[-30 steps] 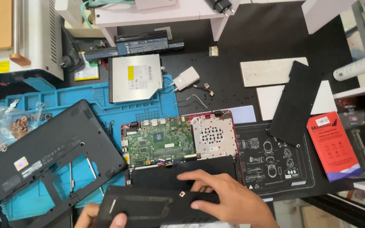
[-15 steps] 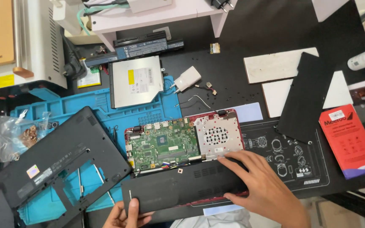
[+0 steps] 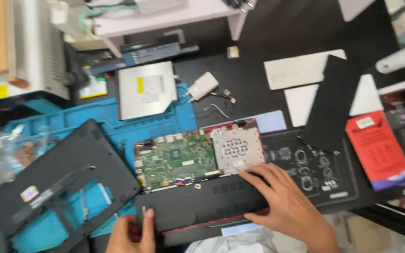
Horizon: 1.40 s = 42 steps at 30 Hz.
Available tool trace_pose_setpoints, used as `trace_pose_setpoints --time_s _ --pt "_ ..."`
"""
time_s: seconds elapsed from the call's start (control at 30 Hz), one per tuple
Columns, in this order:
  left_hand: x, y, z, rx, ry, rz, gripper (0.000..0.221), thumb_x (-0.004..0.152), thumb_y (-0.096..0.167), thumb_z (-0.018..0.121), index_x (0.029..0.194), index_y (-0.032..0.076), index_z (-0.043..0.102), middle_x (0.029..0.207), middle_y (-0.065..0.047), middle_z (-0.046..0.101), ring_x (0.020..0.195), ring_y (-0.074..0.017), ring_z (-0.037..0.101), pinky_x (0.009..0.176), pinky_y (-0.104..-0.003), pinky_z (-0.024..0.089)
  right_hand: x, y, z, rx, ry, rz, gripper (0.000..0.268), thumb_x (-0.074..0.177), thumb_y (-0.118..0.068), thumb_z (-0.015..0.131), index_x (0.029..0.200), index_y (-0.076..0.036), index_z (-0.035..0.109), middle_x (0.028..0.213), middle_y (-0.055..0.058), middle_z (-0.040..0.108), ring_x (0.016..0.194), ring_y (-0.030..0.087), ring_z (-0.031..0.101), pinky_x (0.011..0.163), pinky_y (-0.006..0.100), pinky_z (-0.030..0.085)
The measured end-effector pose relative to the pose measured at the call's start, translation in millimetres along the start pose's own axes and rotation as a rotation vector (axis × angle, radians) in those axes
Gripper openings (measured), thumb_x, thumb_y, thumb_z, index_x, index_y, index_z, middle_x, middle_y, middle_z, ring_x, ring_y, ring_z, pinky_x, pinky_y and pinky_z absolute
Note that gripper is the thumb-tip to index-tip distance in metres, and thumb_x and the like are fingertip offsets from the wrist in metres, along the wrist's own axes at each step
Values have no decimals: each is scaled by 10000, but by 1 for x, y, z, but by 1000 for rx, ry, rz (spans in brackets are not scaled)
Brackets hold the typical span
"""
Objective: The person uses a screwdriver to remove screws from the back cover of a disassembled laptop. They then lift the cover off and set it aside. The person proceeds to disconnect a ribbon cable from the motherboard and removes a black plastic panel from the laptop chassis.
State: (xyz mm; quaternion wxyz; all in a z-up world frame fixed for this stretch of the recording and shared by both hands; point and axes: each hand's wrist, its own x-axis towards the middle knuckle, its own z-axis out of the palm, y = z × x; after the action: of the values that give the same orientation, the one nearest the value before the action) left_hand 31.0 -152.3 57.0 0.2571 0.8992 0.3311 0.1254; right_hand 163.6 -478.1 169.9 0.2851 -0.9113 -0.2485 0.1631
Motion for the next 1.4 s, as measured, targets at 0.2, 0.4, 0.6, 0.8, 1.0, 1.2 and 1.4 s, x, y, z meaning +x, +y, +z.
trace_pose_setpoints --time_s 0.2,0.4,0.6,0.8,1.0,1.2,1.4 --pt "10 52 -31 12 -50 13 264 871 255 808 882 11 708 747 -106 645 606 -210 645 580 -343 505 -1 -1 -6 94 -19 41 879 574 -243 923 1369 -99 577 1365 97 539 1288 339 484 1054 452 418" --pt "12 27 -23 -74 44 23 241 925 212 691 1056 29 778 958 -109 715 716 -196 709 625 -340 550 -7 29 12 148 -33 38 914 586 -293 951 1406 -122 585 1406 84 520 1315 315 492 1058 435 429" --pt "0 -19 16 -177 62 -19 244 952 137 698 1153 11 755 1033 -112 693 731 -174 687 608 -288 532 1 9 -10 137 -73 188 905 559 -261 960 1387 -171 606 1393 56 530 1308 288 508 1043 408 449" --pt "5 61 -24 -183 -56 -54 301 856 127 767 1131 6 757 860 -76 688 635 -139 662 532 -274 499 2 6 -6 150 -49 210 906 532 -229 949 1373 -179 616 1390 61 532 1245 283 540 994 399 492" --pt "1 57 -27 -275 -52 -55 261 862 128 794 1087 1 752 770 -66 680 637 -122 667 601 -258 535 -1 11 -3 157 -38 137 921 535 -233 950 1390 -160 617 1379 70 538 1268 294 531 1017 412 480" --pt "-2 27 -15 -244 -56 -78 260 799 169 830 1009 20 789 714 -66 710 609 -120 688 595 -269 548 -9 20 -7 166 -81 206 944 578 -250 955 1442 -207 576 1476 43 487 1358 285 477 1051 421 449" --pt "5 -12 14 -223 -151 -298 287 783 182 855 1021 33 797 696 -75 710 574 -143 676 556 -287 539 -20 51 7 199 -121 184 934 668 -315 956 1500 -220 543 1513 25 468 1400 276 449 1068 416 456"
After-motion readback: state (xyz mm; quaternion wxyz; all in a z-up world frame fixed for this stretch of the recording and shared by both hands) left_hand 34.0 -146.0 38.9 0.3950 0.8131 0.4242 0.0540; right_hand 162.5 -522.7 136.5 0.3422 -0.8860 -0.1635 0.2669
